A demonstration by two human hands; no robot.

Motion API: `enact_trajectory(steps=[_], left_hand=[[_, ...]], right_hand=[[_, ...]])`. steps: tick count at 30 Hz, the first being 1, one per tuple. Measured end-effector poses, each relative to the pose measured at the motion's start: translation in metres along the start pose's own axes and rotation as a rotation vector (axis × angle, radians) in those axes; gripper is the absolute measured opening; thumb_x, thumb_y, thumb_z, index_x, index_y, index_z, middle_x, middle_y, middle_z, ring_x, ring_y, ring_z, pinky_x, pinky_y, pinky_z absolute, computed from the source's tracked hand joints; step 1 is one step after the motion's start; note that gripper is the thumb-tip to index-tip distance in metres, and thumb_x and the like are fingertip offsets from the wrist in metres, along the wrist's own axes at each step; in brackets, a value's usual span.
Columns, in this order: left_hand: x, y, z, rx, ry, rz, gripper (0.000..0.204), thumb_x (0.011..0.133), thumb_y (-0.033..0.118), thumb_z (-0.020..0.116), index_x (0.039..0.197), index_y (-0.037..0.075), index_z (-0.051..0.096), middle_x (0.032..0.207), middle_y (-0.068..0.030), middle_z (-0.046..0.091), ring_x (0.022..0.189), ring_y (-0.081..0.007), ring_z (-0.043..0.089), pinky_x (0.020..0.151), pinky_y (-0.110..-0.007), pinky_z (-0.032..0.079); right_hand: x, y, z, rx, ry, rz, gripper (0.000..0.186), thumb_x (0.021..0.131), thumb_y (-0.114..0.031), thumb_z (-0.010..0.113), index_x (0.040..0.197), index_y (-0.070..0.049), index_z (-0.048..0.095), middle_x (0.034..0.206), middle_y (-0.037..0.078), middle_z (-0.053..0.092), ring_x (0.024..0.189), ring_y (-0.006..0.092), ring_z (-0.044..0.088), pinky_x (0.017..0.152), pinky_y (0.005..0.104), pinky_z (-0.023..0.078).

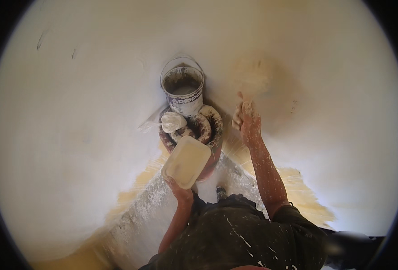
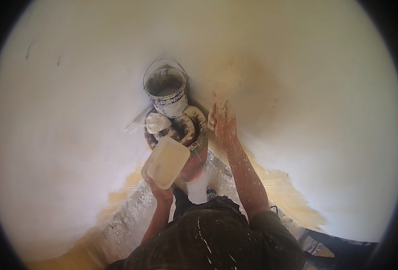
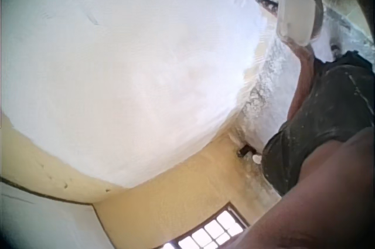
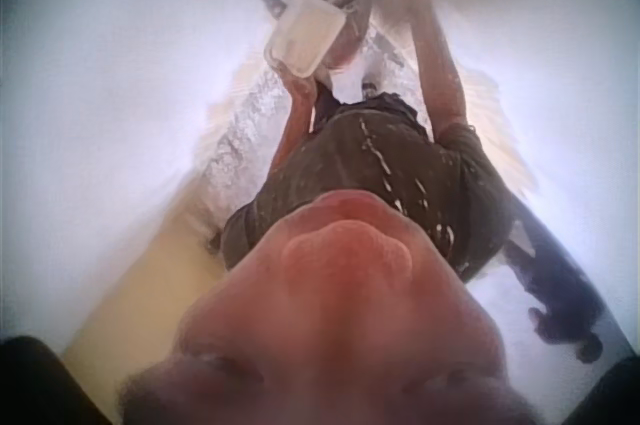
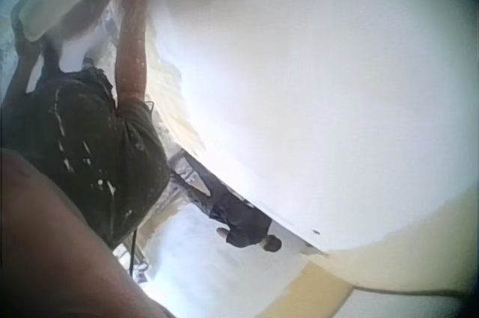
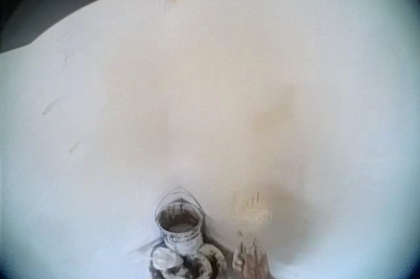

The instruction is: The person applies plaster to a wall using a broad brush, repeatedly dipping the brush into a small container of white compound and smoothing it onto the surface.

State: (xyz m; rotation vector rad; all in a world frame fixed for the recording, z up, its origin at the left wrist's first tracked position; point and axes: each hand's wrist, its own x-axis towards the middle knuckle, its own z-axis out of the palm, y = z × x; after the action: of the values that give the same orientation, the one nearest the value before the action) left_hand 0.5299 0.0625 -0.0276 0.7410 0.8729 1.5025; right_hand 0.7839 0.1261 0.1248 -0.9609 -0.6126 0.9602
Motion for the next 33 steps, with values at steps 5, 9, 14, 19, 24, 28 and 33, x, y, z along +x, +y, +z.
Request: enact_trajectory(steps=[5, 9, 14, 19, 24, 28, 33], left_hand=[[0.006, 0.006, 0.004, 0.064, -0.056, 0.029, 0.056, 0.101, 0.046, 0.032, 0.142, 0.009, 0.024, 0.139, -0.0098, 0.038, 0.129, -0.0228, 0.039, 0.106, -0.038, 0.034], [0.000, -0.004, 0.005, 0.251, -0.062, 0.067, 0.054, 0.101, 0.043, 0.031, 0.141, 0.007, 0.025, 0.136, -0.0116, 0.038, 0.127, -0.0240, 0.039, 0.105, -0.038, 0.034], [-0.019, -0.015, 0.012, 0.495, -0.091, 0.102, 0.055, 0.100, 0.049, 0.031, 0.141, 0.012, 0.025, 0.139, -0.0089, 0.036, 0.128, -0.0227, 0.041, 0.104, -0.038, 0.038], [-0.032, -0.023, 0.006, 0.392, -0.071, 0.057, 0.058, 0.098, 0.053, 0.034, 0.143, 0.016, 0.025, 0.141, -0.0085, 0.037, 0.128, -0.0264, 0.041, 0.097, -0.048, 0.043], [-0.039, -0.024, 0.014, 0.298, -0.075, 0.050, 0.061, 0.096, 0.057, 0.034, 0.144, 0.020, 0.024, 0.144, -0.0077, 0.036, 0.129, -0.0300, 0.040, 0.094, -0.053, 0.045], [-0.051, -0.006, 0.022, 0.240, -0.037, 0.043, 0.063, 0.095, 0.059, 0.034, 0.143, 0.020, 0.025, 0.143, -0.0077, 0.036, 0.130, -0.0303, 0.039, 0.094, -0.053, 0.045], [-0.069, 0.013, 0.032, 0.315, 0.031, 0.017, 0.064, 0.094, 0.061, 0.035, 0.142, 0.019, 0.026, 0.141, -0.0083, 0.037, 0.129, -0.0301, 0.040, 0.093, -0.052, 0.045]], right_hand=[[0.023, 0.008, -0.015, 0.113, 0.181, -0.108, 0.045, 0.093, -0.042, 0.056, 0.128, -0.015, 0.047, 0.079, -0.007, 0.044, 0.057, 0.0040, 0.039, 0.046, 0.0188, 0.033], [-0.010, 0.105, -0.052, 0.689, 0.048, 0.088, 0.041, 0.093, -0.040, 0.057, 0.125, -0.017, 0.048, 0.074, -0.007, 0.047, 0.059, 0.0049, 0.044, 0.047, 0.0197, 0.037], [-0.021, 0.138, -0.071, -0.611, 0.024, -0.489, 0.025, 0.087, -0.021, 0.062, 0.106, -0.007, 0.054, 0.082, 0.003, 0.058, 0.068, 0.0187, 0.058, 0.057, 0.0324, 0.045], [-0.001, -0.041, 0.031, -0.952, 0.195, -0.635, 0.020, 0.080, -0.016, 0.066, 0.089, -0.001, 0.057, 0.074, 0.013, 0.063, 0.073, 0.0323, 0.062, 0.073, 0.0435, 0.048], [0.018, -0.120, 0.131, 0.819, -0.115, -0.290, 0.028, 0.090, -0.025, 0.058, 0.113, -0.010, 0.050, 0.088, 0.003, 0.057, 0.072, 0.0223, 0.057, 0.067, 0.0410, 0.046], [0.024, -0.119, 0.130, 0.949, -0.328, -0.262, 0.030, 0.096, -0.030, 0.050, 0.122, -0.017, 0.045, 0.093, -0.001, 0.051, 0.070, 0.0155, 0.050, 0.061, 0.0345, 0.042], [0.042, -0.004, 0.062, 1.000, -0.206, -0.226, 0.043, 0.097, -0.036, 0.048, 0.135, -0.021, 0.036, 0.093, -0.002, 0.051, 0.068, 0.0131, 0.046, 0.060, 0.0299, 0.040]])
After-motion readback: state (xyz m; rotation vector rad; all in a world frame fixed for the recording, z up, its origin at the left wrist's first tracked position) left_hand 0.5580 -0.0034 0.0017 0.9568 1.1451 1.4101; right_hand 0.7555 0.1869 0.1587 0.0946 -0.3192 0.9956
